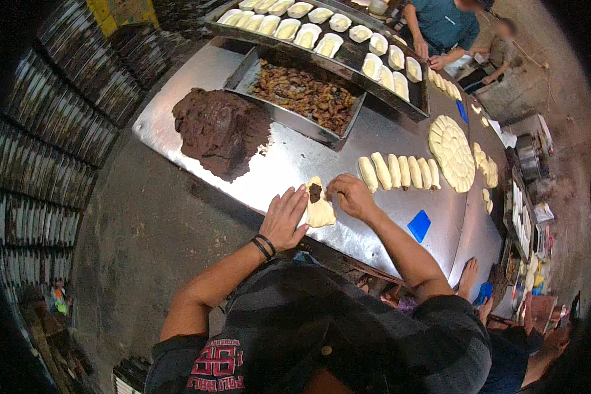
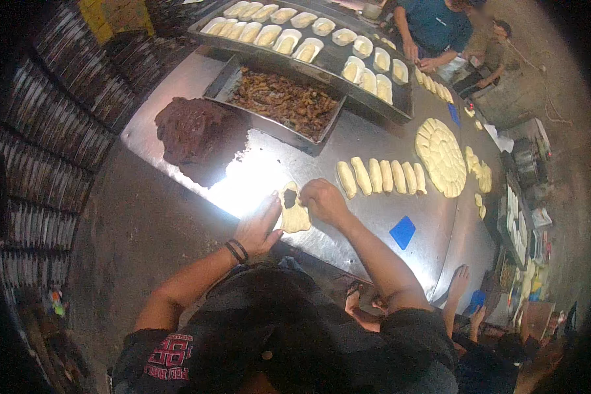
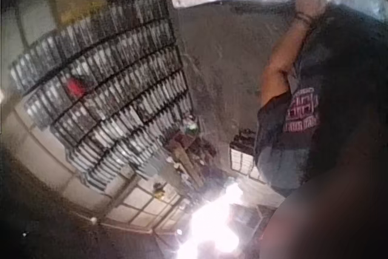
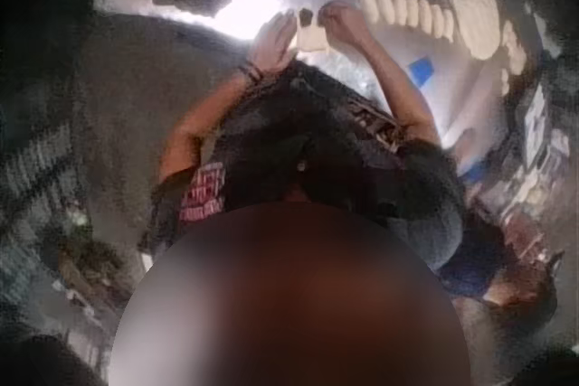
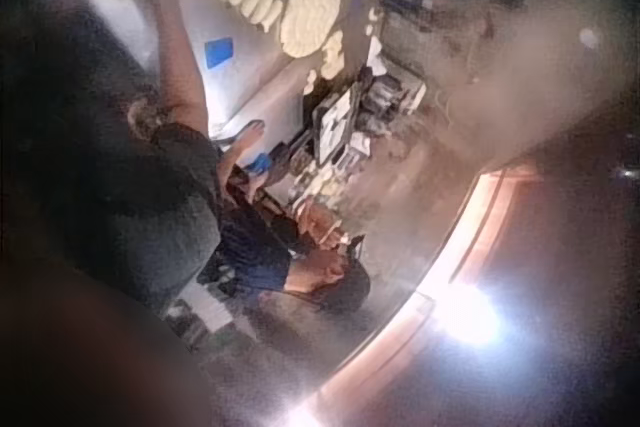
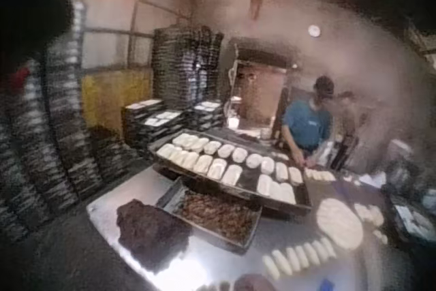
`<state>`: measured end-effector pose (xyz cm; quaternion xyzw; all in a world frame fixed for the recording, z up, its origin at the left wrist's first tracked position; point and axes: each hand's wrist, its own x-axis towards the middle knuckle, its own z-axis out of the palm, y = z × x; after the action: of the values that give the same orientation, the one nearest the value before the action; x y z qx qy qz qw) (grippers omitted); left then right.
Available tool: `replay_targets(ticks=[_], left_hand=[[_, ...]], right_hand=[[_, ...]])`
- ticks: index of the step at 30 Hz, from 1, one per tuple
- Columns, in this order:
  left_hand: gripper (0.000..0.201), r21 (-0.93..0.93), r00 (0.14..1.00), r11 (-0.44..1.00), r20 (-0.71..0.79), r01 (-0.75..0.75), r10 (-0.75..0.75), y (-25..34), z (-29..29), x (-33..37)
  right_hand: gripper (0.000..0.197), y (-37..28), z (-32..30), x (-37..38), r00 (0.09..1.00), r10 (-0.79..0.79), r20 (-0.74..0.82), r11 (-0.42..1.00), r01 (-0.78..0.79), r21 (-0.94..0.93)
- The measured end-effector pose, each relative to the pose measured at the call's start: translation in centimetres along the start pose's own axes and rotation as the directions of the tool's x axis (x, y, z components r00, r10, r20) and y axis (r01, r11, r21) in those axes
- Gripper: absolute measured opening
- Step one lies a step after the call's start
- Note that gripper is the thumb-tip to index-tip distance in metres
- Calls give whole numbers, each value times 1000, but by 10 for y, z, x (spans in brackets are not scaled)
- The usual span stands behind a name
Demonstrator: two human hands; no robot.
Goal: The person flattens dough pieces, adds a dark filling, rolls them into logs, and places them into paper liners on a tray. They repeat this process continuously while coworkers work nearby.
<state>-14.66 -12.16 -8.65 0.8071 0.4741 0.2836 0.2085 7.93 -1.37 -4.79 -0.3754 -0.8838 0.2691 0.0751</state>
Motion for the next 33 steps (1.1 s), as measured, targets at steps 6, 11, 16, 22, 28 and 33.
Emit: replay_targets(ticks=[6,11,16,22,28,33], left_hand=[[70,237,970,971,237,-11,-47,2,7,9],[66,310,995,950,99,-39,8,4,13,7],[65,265,1000,964,4,-1,0,8,12,12],[40,167,892,967,-441,191,-100,-21,-7,4],[16,16,948,977,-247,211,-201,-66,-35,13],[18,49,986,989,-102,141,-135,-79,-36,24]], right_hand=[[34,-22,20,-9,923,-288,-257,921,193,-338],[36,-11,8,-12,903,-147,-404,988,117,-98],[38,-1,-19,-2,888,-351,-298,932,300,-203],[25,40,-71,79,906,-35,-422,935,179,306],[32,93,-99,191,980,-7,-200,1000,8,3],[53,109,-89,280,990,-79,-121,949,37,-312]])
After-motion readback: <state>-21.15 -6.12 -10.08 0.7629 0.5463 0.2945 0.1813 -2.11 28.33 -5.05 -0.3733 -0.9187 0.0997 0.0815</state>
